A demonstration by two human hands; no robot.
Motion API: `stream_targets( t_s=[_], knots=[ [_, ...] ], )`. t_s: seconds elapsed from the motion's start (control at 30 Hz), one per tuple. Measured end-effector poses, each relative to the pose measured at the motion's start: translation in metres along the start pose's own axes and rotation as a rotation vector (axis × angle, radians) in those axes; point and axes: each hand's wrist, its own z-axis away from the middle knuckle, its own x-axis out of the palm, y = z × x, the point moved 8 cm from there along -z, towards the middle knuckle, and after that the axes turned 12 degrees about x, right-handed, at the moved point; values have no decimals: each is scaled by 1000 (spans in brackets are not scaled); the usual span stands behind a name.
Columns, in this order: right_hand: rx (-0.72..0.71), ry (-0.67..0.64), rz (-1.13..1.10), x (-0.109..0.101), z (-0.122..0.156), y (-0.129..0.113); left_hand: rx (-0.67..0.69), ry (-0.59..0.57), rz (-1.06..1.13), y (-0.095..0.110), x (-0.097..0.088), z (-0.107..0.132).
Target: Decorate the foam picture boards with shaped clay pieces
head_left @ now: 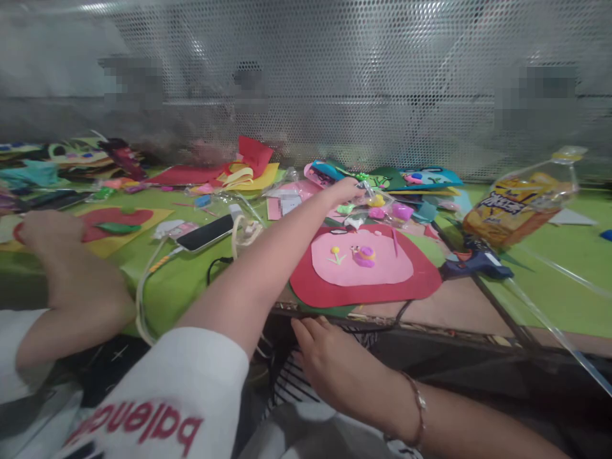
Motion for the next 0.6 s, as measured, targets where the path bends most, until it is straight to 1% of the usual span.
stream_targets(
  t_s=[0.1,0.2,0.27,0.33,0.37,0.4,0.43,0.5,0.53,0.6],
  knots=[
    [-18,15,-22,4,-4,-7,-36,20,-82,38,-13,13],
    [-17,12,-85,4,-9,-9,-19,19,-115,76,-21,38],
    [24,30,-240,-5,-12,-3,25,14,-120,99,-27,62],
    [100,73,-492,-19,-16,11,98,26,-135,118,-32,92],
    [147,107,-635,-26,-17,20,184,40,-168,128,-35,109],
    [202,168,-784,-34,-18,30,256,21,-193,135,-32,127],
    [248,239,-935,-41,-18,40,288,21,-229,137,-30,146],
    [273,348,-1243,-49,-18,54,362,28,-339,135,-20,183],
    [273,372,-1376,-49,-19,58,420,67,-416,135,-14,201],
    [302,370,-1574,-42,-22,61,504,111,-653,129,1,235]
  ],
)
